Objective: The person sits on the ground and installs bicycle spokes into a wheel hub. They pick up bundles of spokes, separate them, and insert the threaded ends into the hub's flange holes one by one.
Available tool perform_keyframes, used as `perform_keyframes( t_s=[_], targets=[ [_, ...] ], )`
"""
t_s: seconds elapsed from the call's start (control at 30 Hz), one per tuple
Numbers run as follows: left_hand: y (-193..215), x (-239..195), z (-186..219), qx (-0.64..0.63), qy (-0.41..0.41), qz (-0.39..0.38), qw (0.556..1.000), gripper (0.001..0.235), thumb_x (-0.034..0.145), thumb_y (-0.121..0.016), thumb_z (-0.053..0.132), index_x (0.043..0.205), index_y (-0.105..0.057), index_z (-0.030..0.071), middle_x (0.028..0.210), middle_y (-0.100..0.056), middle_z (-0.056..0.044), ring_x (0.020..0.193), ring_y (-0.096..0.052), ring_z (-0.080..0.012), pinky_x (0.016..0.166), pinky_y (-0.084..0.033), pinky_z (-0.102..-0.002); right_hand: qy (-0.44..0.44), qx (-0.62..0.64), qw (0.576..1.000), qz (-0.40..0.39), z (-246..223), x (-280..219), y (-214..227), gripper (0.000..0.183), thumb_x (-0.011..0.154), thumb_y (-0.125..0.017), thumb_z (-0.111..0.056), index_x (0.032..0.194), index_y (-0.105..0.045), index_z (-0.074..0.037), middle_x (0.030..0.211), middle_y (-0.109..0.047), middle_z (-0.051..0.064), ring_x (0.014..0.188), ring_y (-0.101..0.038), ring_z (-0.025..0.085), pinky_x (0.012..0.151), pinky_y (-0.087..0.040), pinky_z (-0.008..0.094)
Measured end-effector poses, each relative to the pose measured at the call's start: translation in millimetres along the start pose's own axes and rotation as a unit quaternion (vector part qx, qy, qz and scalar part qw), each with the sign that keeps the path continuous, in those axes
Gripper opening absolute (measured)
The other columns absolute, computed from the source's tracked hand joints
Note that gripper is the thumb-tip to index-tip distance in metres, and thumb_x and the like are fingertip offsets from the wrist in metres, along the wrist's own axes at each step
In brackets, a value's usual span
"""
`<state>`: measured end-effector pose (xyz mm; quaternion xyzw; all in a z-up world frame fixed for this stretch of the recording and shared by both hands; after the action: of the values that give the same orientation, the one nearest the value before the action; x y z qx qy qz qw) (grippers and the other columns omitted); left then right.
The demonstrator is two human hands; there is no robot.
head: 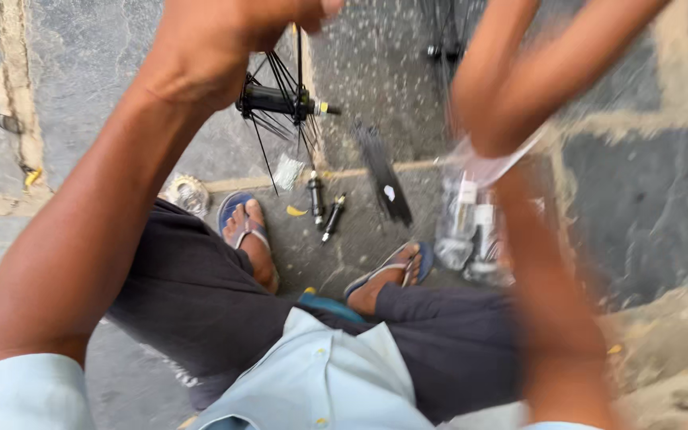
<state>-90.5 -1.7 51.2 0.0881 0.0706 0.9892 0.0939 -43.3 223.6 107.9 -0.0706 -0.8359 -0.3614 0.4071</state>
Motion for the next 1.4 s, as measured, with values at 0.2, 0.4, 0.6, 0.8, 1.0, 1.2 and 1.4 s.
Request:
perform_keyframes(
  t_s=[0.2,0.4,0.6,0.8,1.0,1.2,1.4],
  targets=[
    [33,21,-36,-0.232,-0.087,0.037,0.968,0.022,0.096,-0.070,0.013,0.076,-0.059,0.012,0.069,-0.055,0.002,0.053,-0.033,-0.0089,0.055,-0.024,-0.029,-0.140,0.132,0.981,0.018,-28,-118,-125,0.038,0.095,-0.073,-0.021,0.117,-0.061,0.007,0.112,-0.069,0.021,0.104,-0.068,0.035,0.089,-0.054,0.044],
    [46,45,-83,-0.252,-0.128,0.051,0.958,0.030,0.099,-0.073,0.018,0.076,-0.055,0.014,0.066,-0.045,0.005,0.056,-0.032,-0.0079,0.060,-0.026,-0.030,-0.135,0.084,0.986,-0.055,-2,-122,-141,0.016,0.102,-0.069,-0.015,0.099,-0.068,0.001,0.089,-0.072,0.013,0.077,-0.071,0.021,0.066,-0.056,0.034],
    [37,46,-93,-0.198,-0.102,0.047,0.974,0.022,0.102,-0.072,0.025,0.084,-0.064,0.014,0.068,-0.050,0.006,0.058,-0.035,-0.0060,0.062,-0.029,-0.028,-0.278,0.252,0.905,-0.203,11,-126,-132,0.025,0.098,-0.075,-0.025,0.086,-0.067,-0.004,0.067,-0.064,-0.001,0.055,-0.052,0.004,0.046,-0.038,0.021],
    [26,38,-61,-0.120,-0.108,0.030,0.986,0.022,0.104,-0.071,0.032,0.092,-0.073,0.013,0.069,-0.054,0.008,0.060,-0.037,-0.0040,0.065,-0.033,-0.026,-0.312,0.178,0.884,-0.299,-2,-118,-109,0.038,0.095,-0.078,-0.027,0.072,-0.062,-0.002,0.056,-0.056,-0.003,0.050,-0.045,0.002,0.044,-0.034,0.022],
    [-1,30,-24,-0.119,-0.107,-0.010,0.987,0.031,0.099,-0.076,0.044,0.093,-0.076,0.014,0.079,-0.069,0.007,0.068,-0.053,-0.0016,0.064,-0.040,-0.025,-0.492,0.467,0.686,-0.263,-27,-98,-86,0.034,0.088,-0.072,-0.005,0.119,-0.067,-0.017,0.074,-0.067,0.008,0.051,-0.058,0.012,0.044,-0.048,0.029],
    [-12,23,26,-0.134,-0.124,-0.086,0.979,0.051,0.088,-0.078,0.058,0.077,-0.064,0.010,0.066,-0.057,0.002,0.057,-0.049,-0.0065,0.051,-0.033,-0.026,-0.301,0.685,0.644,-0.158,-58,27,-32,0.040,0.108,-0.060,-0.026,0.130,-0.062,0.007,0.111,-0.069,0.018,0.095,-0.067,0.022,0.085,-0.061,0.033],
    [-13,23,14,-0.127,-0.167,0.017,0.978,0.033,0.099,-0.083,0.037,0.086,-0.070,0.009,0.075,-0.061,0.002,0.068,-0.057,-0.0066,0.062,-0.046,-0.026,-0.134,0.338,0.928,0.084,-56,-50,-49,0.023,0.108,-0.060,-0.011,0.130,-0.060,-0.005,0.110,-0.070,0.013,0.093,-0.071,0.020,0.079,-0.062,0.033]
  ],
)
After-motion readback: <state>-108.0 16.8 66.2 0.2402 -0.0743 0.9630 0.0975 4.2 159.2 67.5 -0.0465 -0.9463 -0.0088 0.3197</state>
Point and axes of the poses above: each hand's wrist, its own x-axis towards the middle knuckle, its own y-axis out of the back of the hand, z = x × y, the point moved 8 cm from there along x, towards the middle knuckle
